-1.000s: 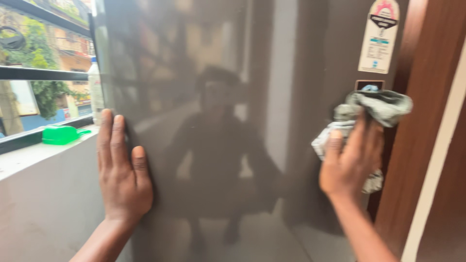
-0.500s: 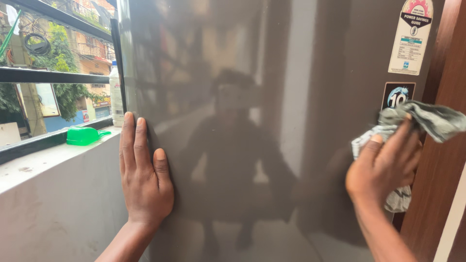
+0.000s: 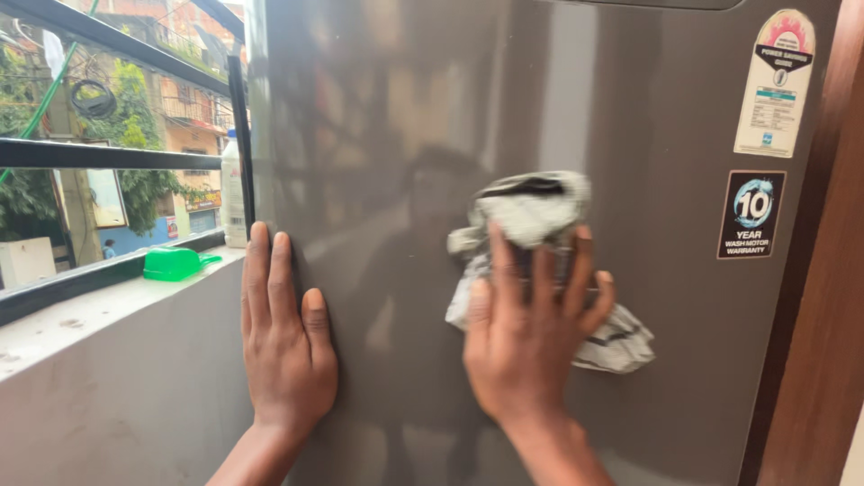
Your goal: The person wipes the exterior surfaces of a washing machine with a cloth, including the front panel and sides, then opens the lid and wipes the inner rim and top edges.
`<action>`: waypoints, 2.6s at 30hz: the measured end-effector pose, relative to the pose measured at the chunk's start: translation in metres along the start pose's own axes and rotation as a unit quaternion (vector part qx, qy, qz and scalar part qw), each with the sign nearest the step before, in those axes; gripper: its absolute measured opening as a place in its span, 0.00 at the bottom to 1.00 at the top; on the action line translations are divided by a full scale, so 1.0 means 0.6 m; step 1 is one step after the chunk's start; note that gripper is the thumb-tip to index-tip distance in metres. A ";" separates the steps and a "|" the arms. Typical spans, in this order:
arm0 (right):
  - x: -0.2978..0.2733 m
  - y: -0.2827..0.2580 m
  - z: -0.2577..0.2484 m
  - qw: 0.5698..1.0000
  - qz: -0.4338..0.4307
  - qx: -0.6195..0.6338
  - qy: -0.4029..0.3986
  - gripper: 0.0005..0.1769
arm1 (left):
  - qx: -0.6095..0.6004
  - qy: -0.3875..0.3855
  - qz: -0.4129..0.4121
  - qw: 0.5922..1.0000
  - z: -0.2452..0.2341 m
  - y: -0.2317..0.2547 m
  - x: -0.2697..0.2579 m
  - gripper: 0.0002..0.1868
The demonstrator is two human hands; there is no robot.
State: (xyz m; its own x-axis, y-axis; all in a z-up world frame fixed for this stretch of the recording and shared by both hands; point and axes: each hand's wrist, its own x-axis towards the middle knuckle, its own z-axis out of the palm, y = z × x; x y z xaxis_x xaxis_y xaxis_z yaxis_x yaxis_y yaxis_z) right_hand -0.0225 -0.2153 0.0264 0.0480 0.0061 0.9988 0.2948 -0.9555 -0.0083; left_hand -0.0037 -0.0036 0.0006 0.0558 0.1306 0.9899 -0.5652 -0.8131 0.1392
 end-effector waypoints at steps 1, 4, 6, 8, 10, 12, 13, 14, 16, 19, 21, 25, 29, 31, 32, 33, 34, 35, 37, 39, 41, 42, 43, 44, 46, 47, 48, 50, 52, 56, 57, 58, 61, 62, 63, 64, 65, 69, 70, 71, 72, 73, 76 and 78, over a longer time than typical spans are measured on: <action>-0.003 -0.020 0.000 1.000 -0.016 0.014 -0.010 0.29 | 0.001 0.002 -0.003 1.000 0.002 -0.001 0.002 0.29; -0.018 -0.072 0.006 0.996 -0.057 0.046 -0.053 0.24 | 0.003 -0.001 -0.009 1.000 0.005 -0.004 0.000 0.29; -0.029 -0.106 0.015 0.990 -0.084 0.094 -0.062 0.23 | 0.000 0.003 0.000 1.000 0.004 -0.006 -0.002 0.29; -0.043 -0.122 0.016 0.985 -0.102 0.117 -0.072 0.23 | -0.012 0.003 0.002 1.000 0.003 -0.010 -0.002 0.30; -0.051 -0.128 0.019 0.983 -0.118 0.116 -0.080 0.25 | -0.018 0.006 0.007 1.000 0.003 -0.013 0.001 0.30; -0.053 -0.116 0.020 0.982 -0.122 0.116 -0.082 0.26 | -0.019 0.006 0.013 1.000 0.001 -0.014 0.001 0.30; -0.054 -0.107 0.019 0.982 -0.125 0.116 -0.084 0.26 | -0.015 0.005 0.011 1.000 0.001 -0.014 0.001 0.30; -0.055 -0.095 0.017 0.983 -0.124 0.106 -0.080 0.24 | -0.011 0.003 0.009 1.000 0.000 -0.013 0.000 0.29; -0.053 -0.063 0.012 0.986 -0.122 0.086 -0.070 0.20 | -0.007 0.000 0.008 1.000 -0.001 -0.011 0.001 0.29; -0.042 -0.004 0.006 0.992 -0.114 0.025 -0.049 0.22 | -0.005 -0.002 0.005 1.000 -0.001 -0.011 0.000 0.29; -0.037 0.035 -0.003 0.996 -0.077 0.003 -0.045 0.25 | -0.005 -0.004 0.000 1.000 -0.001 -0.012 -0.001 0.29; -0.035 0.099 -0.020 1.000 -0.011 -0.009 -0.026 0.30 | -0.007 -0.001 0.004 1.000 -0.001 -0.011 0.001 0.28; -0.041 0.167 -0.022 0.999 0.027 -0.008 0.022 0.33 | -0.009 -0.002 0.004 1.000 -0.002 -0.011 0.001 0.28; -0.055 0.199 -0.021 0.997 0.058 -0.010 0.042 0.35 | -0.009 -0.003 0.004 1.000 -0.003 -0.011 -0.001 0.28; -0.061 0.215 -0.021 0.996 0.068 -0.021 0.045 0.35 | -0.008 -0.003 0.004 1.000 -0.002 -0.011 0.000 0.28; -0.067 0.231 -0.022 0.995 0.078 -0.033 0.048 0.36 | -0.007 -0.002 0.005 1.000 -0.002 -0.011 0.000 0.28; -0.070 0.247 -0.023 0.994 0.088 -0.045 0.051 0.36 | -0.008 -0.003 0.003 1.000 -0.002 -0.010 0.000 0.28; -0.073 0.262 -0.025 0.992 0.108 -0.039 0.054 0.36 | -0.009 -0.004 0.001 1.000 -0.001 -0.009 0.000 0.28; -0.076 0.285 -0.029 0.987 0.150 -0.027 0.059 0.37 | -0.010 -0.004 0.000 1.000 -0.003 -0.009 0.000 0.28; -0.076 0.300 -0.041 0.980 0.189 -0.018 0.066 0.36 | -0.010 -0.002 0.000 1.000 -0.003 -0.008 0.001 0.28; -0.071 0.301 -0.043 0.956 0.276 0.061 0.077 0.36 | -0.007 -0.002 0.002 1.000 -0.003 -0.007 0.002 0.29; -0.063 0.306 -0.047 0.926 0.342 0.134 0.083 0.37 | -0.006 -0.002 0.001 1.000 -0.003 -0.007 0.002 0.29; -0.059 0.309 -0.048 0.887 0.404 0.205 0.086 0.38 | -0.007 -0.001 0.002 1.000 -0.003 -0.007 0.002 0.29; -0.056 0.311 -0.044 0.903 0.365 0.202 0.103 0.36 | -0.008 0.000 0.002 1.000 -0.003 -0.007 0.002 0.29; -0.049 0.318 -0.034 0.929 0.287 0.193 0.134 0.33 | -0.009 0.000 0.002 1.000 -0.003 -0.008 -0.001 0.29; -0.054 0.316 -0.032 0.942 0.285 0.131 0.119 0.33 | -0.009 -0.001 0.003 1.000 -0.003 -0.008 -0.002 0.29; -0.055 0.311 -0.026 0.951 0.280 0.069 0.107 0.33 | -0.009 0.001 0.006 1.000 -0.003 -0.008 0.001 0.29; -0.049 0.293 -0.018 0.960 0.268 -0.009 0.084 0.33 | -0.008 0.001 0.006 1.000 -0.004 -0.008 0.001 0.29; -0.038 0.267 -0.011 0.965 0.253 -0.041 0.063 0.34 | -0.009 0.001 0.004 1.000 -0.005 -0.009 0.001 0.29; -0.027 0.195 0.005 0.979 0.187 -0.051 0.056 0.34 | -0.012 0.002 0.005 1.000 -0.004 -0.012 0.002 0.29; -0.024 0.178 0.008 0.983 0.169 -0.058 0.050 0.34 | -0.012 0.002 0.006 1.000 -0.004 -0.012 0.001 0.29; -0.021 0.162 0.010 0.985 0.151 -0.065 0.044 0.34 | -0.012 0.001 0.006 1.000 -0.004 -0.012 0.001 0.29; -0.015 0.115 0.015 0.993 0.096 -0.055 0.051 0.32 | -0.013 0.001 0.004 1.000 -0.004 -0.013 -0.002 0.29; -0.014 0.100 0.015 0.994 0.088 -0.050 0.050 0.32 | -0.015 0.001 0.001 1.000 -0.004 -0.013 -0.006 0.29; -0.014 0.086 0.015 0.995 0.081 -0.044 0.049 0.32 | -0.017 0.002 -0.001 1.000 -0.003 -0.014 -0.010 0.29; -0.015 0.072 0.014 0.995 0.074 -0.039 0.046 0.32 | -0.015 -0.004 -0.002 1.000 -0.005 -0.014 -0.019 0.29; -0.015 0.059 0.014 0.996 0.057 -0.044 0.045 0.32 | -0.014 -0.010 -0.003 1.000 -0.008 -0.013 -0.031 0.30; -0.015 0.009 0.018 0.999 0.006 -0.041 0.027 0.31 | -0.007 -0.022 -0.006 1.000 -0.016 -0.012 -0.073 0.31; -0.016 -0.005 0.020 0.999 -0.002 -0.035 0.020 0.31 | -0.026 -0.023 -0.018 0.999 -0.017 -0.012 -0.081 0.32; -0.019 -0.019 0.020 0.999 -0.013 -0.031 0.009 0.30 | -0.045 -0.025 -0.031 0.998 -0.018 -0.012 -0.087 0.34; -0.020 -0.033 0.020 0.999 -0.025 -0.028 0.002 0.29 | -0.066 -0.024 -0.041 0.997 -0.019 -0.012 -0.089 0.35; -0.019 -0.045 0.023 0.999 -0.037 -0.026 -0.005 0.29 | -0.085 -0.033 -0.053 0.994 -0.023 -0.014 -0.091 0.37; -0.022 -0.079 0.031 0.997 -0.072 -0.004 -0.022 0.26 | -0.131 -0.056 -0.082 0.986 -0.033 -0.014 -0.107 0.43; -0.028 -0.102 0.037 0.996 -0.086 0.010 -0.032 0.22 | -0.139 -0.062 -0.086 0.985 -0.037 -0.016 -0.119 0.45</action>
State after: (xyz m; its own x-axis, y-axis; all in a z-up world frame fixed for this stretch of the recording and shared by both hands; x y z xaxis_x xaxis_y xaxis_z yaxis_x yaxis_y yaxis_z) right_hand -0.0201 -0.1505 0.0091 0.0557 0.1882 0.9806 0.3232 -0.9326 0.1606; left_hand -0.0202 0.0076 -0.0722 0.2601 0.1690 0.9507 -0.7414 -0.5959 0.3087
